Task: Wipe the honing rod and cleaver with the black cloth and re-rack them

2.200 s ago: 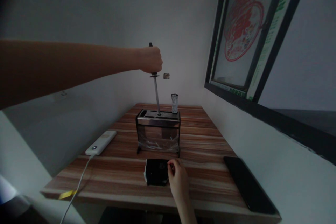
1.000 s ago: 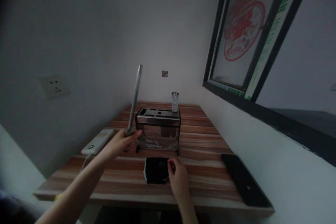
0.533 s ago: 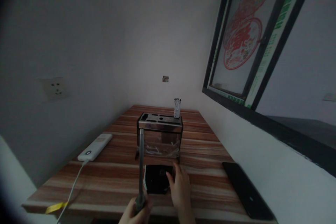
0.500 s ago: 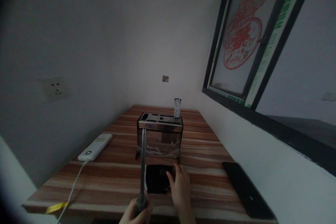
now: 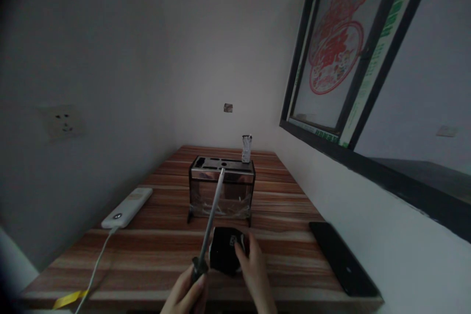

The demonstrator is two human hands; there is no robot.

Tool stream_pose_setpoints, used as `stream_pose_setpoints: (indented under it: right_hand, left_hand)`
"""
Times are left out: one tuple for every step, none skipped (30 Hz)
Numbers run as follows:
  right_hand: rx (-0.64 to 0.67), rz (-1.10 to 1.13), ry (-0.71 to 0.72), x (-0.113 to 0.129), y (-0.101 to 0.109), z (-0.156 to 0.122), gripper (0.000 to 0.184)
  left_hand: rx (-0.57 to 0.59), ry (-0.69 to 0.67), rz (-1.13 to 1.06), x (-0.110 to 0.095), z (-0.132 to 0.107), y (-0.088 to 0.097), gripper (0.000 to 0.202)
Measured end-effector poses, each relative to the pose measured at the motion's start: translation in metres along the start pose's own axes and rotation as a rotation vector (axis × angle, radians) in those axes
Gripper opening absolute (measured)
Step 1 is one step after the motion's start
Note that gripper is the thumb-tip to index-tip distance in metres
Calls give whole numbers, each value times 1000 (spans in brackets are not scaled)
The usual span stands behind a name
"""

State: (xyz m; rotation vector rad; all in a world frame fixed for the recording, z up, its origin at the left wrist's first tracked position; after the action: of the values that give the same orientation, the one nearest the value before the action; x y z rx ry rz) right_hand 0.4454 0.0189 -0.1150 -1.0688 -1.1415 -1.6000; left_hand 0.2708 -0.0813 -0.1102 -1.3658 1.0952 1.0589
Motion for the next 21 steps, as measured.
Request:
stream_pose_setpoints:
  right_hand:
    - [-18, 86, -70, -1, 1, -4, 43]
    - [-39, 165, -140, -1, 2, -8, 46]
    - [-66, 241, -202, 1, 2, -13, 47]
    - [-71, 329, -238, 5, 0, -18, 47]
    - [-48, 431, -260, 12, -5, -22, 47]
    - [-34, 529, -285, 20, -9, -26, 46]
    - [-8, 604, -302, 28, -14, -29, 44]
    - [30, 663, -306, 36, -20, -32, 43]
    - [60, 703, -306, 44, -24, -34, 41]
    - [82, 733, -304, 51, -27, -36, 39]
    - [94, 760, -302, 56, -29, -38, 38]
    - [96, 781, -299, 60, -30, -39, 37]
    - [94, 797, -294, 63, -30, -39, 36]
    - [87, 810, -291, 64, -29, -39, 35]
    - [76, 820, -290, 65, -28, -39, 36]
    - [64, 830, -292, 65, -26, -38, 37]
    - [54, 840, -298, 65, -24, -37, 40]
    - [50, 851, -308, 65, -23, -36, 42]
    - [56, 863, -316, 65, -23, -35, 43]
    - [77, 875, -321, 66, -24, -34, 43]
    - [106, 890, -325, 66, -26, -34, 42]
  left_hand:
    - [16, -2, -6, -1, 2, -2, 52]
    - [29, -5, -9, -2, 4, -5, 52]
    - [41, -8, -5, -4, 6, -8, 52]
    - [53, -8, 3, -5, 8, -10, 52]
    - [57, -13, 12, -7, 10, -12, 52]
    - [58, -21, 22, -10, 12, -14, 52]
    - [58, -29, 32, -12, 13, -16, 51]
    - [55, -37, 42, -14, 15, -16, 50]
    - [52, -43, 55, -15, 16, -17, 49]
    - [50, -46, 69, -16, 17, -18, 47]
    - [47, -46, 81, -16, 17, -18, 46]
    - [47, -45, 94, -16, 18, -18, 44]
    - [46, -43, 104, -16, 18, -18, 43]
    - [42, -41, 112, -15, 18, -18, 42]
    - [36, -43, 121, -15, 18, -17, 41]
    - [30, -46, 131, -15, 18, -17, 40]
    - [24, -51, 142, -15, 18, -16, 40]
    - [16, -58, 154, -15, 18, -15, 40]
    - [11, -64, 166, -15, 18, -15, 40]
    - [11, -69, 177, -16, 18, -15, 40]
    - [12, -74, 188, -17, 18, -15, 40]
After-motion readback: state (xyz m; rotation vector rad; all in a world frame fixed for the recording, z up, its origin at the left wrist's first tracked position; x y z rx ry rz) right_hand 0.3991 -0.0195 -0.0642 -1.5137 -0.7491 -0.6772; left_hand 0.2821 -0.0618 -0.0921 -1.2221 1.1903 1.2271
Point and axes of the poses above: each hand's wrist, its own z-axis towards the middle knuckle, its own y-axis out of the back of the hand, x = y × z, the point moved 8 cm from there along z, towards the middle knuckle, and after that the axes turned 1 degree about -y, right-handed, at the moved point
